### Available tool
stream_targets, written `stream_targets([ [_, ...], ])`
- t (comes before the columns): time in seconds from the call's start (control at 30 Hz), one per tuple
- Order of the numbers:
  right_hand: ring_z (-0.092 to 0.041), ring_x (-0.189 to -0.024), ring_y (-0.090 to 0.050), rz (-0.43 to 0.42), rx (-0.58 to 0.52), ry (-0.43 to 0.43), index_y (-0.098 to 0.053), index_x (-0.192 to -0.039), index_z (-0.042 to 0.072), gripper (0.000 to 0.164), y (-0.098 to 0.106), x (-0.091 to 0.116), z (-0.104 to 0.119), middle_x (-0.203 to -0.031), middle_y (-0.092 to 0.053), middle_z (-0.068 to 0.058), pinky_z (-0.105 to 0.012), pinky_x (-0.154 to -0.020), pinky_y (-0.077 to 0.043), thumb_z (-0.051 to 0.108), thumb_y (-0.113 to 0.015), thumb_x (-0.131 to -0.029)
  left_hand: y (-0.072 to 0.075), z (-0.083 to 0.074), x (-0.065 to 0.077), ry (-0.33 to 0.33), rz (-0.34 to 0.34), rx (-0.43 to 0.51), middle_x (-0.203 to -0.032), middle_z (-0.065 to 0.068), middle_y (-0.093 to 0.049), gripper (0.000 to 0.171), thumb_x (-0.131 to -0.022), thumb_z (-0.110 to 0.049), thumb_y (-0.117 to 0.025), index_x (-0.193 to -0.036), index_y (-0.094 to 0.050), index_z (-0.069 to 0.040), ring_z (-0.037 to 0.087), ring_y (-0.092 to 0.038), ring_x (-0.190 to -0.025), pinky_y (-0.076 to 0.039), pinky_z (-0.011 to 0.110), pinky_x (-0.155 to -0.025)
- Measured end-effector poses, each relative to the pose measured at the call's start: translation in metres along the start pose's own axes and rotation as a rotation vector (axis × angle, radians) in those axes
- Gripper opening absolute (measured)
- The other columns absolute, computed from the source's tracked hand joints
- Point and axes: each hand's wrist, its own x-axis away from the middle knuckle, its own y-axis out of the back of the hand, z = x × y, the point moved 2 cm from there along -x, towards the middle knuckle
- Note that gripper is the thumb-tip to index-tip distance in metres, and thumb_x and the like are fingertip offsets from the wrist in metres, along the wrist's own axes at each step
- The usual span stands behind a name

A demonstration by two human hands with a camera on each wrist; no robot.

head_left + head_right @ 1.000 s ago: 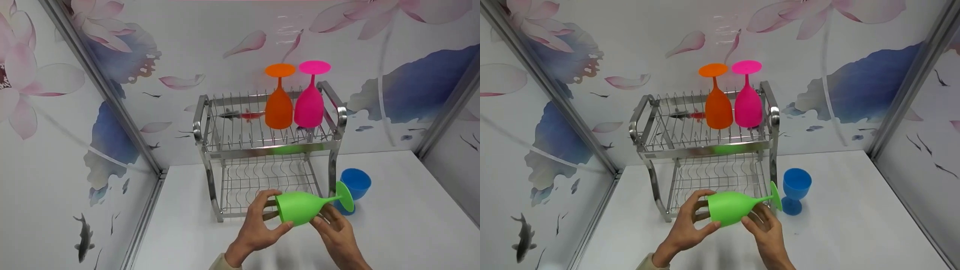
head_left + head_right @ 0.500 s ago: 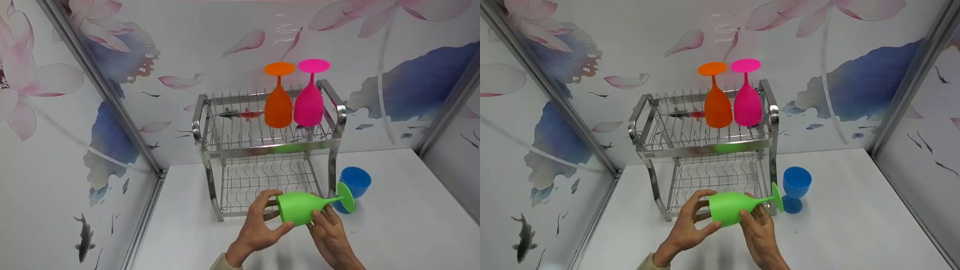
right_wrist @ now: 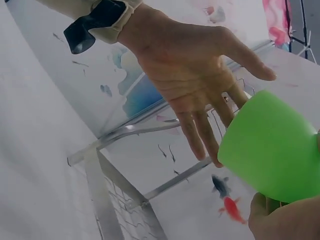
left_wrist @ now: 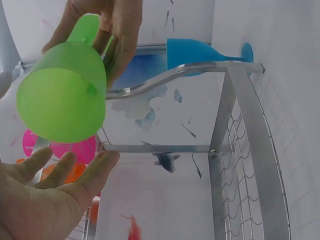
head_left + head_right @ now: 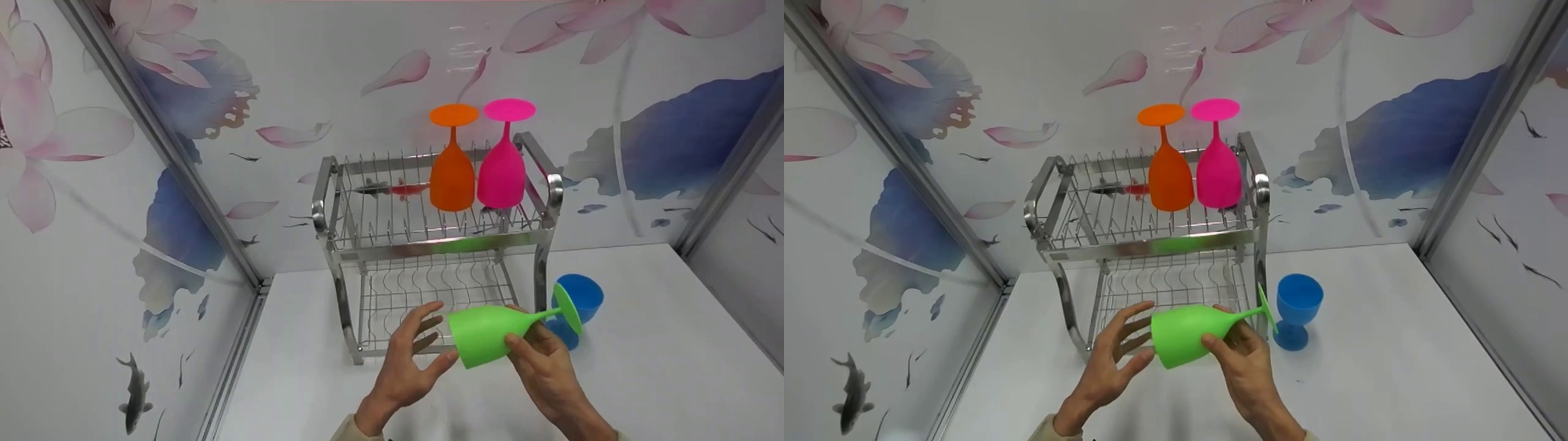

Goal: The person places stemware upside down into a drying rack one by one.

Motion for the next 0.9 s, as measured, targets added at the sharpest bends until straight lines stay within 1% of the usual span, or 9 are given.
stream_targets([
  [0.1, -0.014, -0.131, -0.064, 0.000, 0.107, 0.016, -0.052, -0.154, 0.004, 0.055, -0.003, -0.001, 0.017, -0.142, -0.065, 0.003, -0.027, -0.107, -0.058, -0.004, -0.066, -0.102, 0.015, 0.006, 0.002, -0.003, -0.051, -0.042, -0.156, 0.008, -0.053, 0.062, -0.100, -0.025, -0.072, -0.156, -0.048, -0.020, 0.036, -0.061, -0.139, -0.058, 0.046, -0.110],
  [0.17, -0.015, -0.129, -0.066, 0.015, 0.195, 0.025, -0.051, -0.153, 0.000, 0.057, -0.006, -0.004, 0.029, -0.141, -0.067, -0.001, -0.026, -0.105, -0.059, -0.004, -0.070, -0.099, 0.026, 0.012, 0.003, -0.018, -0.095, -0.102, -0.154, 0.011, -0.055, 0.061, -0.100, -0.026, -0.074, -0.155, -0.049, -0.017, 0.035, -0.062, -0.138, -0.058, 0.049, -0.110],
  [0.33, -0.016, -0.123, -0.071, 0.103, 0.438, 0.069, -0.059, -0.148, 0.002, 0.053, -0.012, -0.011, 0.065, -0.139, -0.069, -0.012, -0.026, -0.102, -0.060, 0.006, -0.077, -0.098, 0.060, 0.027, 0.005, -0.048, -0.224, -0.304, -0.148, 0.013, -0.059, 0.061, -0.097, -0.027, -0.081, -0.150, -0.054, -0.012, 0.033, -0.064, -0.133, -0.059, 0.051, -0.108],
  [0.43, -0.015, -0.119, -0.073, 0.165, 0.555, 0.132, -0.062, -0.145, 0.004, 0.053, -0.016, -0.015, 0.085, -0.137, -0.071, -0.014, -0.026, -0.101, -0.060, 0.012, -0.081, -0.096, 0.081, 0.037, 0.006, -0.059, -0.323, -0.419, -0.140, 0.010, -0.063, 0.059, -0.093, -0.020, -0.085, -0.145, -0.058, -0.009, 0.030, -0.067, -0.125, -0.063, 0.051, -0.100],
  [0.5, -0.015, -0.118, -0.074, 0.208, 0.607, 0.192, -0.064, -0.144, 0.005, 0.054, -0.019, -0.018, 0.097, -0.136, -0.072, -0.012, -0.026, -0.101, -0.060, 0.012, -0.084, -0.094, 0.093, 0.044, 0.007, -0.048, -0.388, -0.463, -0.135, 0.010, -0.065, 0.058, -0.091, -0.014, -0.086, -0.142, -0.060, -0.006, 0.030, -0.068, -0.120, -0.064, 0.052, -0.097],
  [0.6, -0.017, -0.116, -0.075, 0.266, 0.658, 0.277, -0.062, -0.143, 0.006, 0.059, -0.024, -0.022, 0.113, -0.133, -0.073, -0.009, -0.025, -0.100, -0.061, 0.008, -0.086, -0.090, 0.105, 0.057, 0.011, 0.025, -0.457, -0.471, -0.135, 0.016, -0.064, 0.061, -0.089, -0.008, -0.086, -0.143, -0.059, -0.001, 0.037, -0.068, -0.120, -0.064, 0.056, -0.095],
  [0.73, -0.023, -0.118, -0.074, 0.327, 0.719, 0.328, -0.057, -0.144, 0.007, 0.066, -0.036, -0.028, 0.133, -0.132, -0.074, -0.007, -0.027, -0.101, -0.061, 0.007, -0.089, -0.087, 0.110, 0.077, 0.018, 0.194, -0.488, -0.414, -0.146, 0.024, -0.058, 0.065, -0.093, -0.008, -0.081, -0.151, -0.052, 0.003, 0.048, -0.065, -0.126, -0.061, 0.063, -0.098],
  [0.83, -0.028, -0.120, -0.073, 0.361, 0.791, 0.337, -0.058, -0.145, 0.009, 0.067, -0.049, -0.033, 0.148, -0.132, -0.074, -0.006, -0.036, -0.105, -0.061, 0.014, -0.091, -0.087, 0.111, 0.089, 0.021, 0.284, -0.486, -0.368, -0.145, 0.027, -0.060, 0.063, -0.097, -0.007, -0.077, -0.152, -0.050, 0.005, 0.048, -0.068, -0.121, -0.063, 0.060, -0.096],
  [0.9, -0.031, -0.121, -0.072, 0.380, 0.829, 0.345, -0.059, -0.144, 0.008, 0.067, -0.058, -0.037, 0.157, -0.132, -0.074, -0.007, -0.045, -0.107, -0.060, 0.016, -0.092, -0.086, 0.111, 0.096, 0.021, 0.304, -0.489, -0.345, -0.142, 0.026, -0.063, 0.059, -0.098, -0.005, -0.075, -0.151, -0.052, 0.006, 0.044, -0.072, -0.116, -0.066, 0.053, -0.092],
])
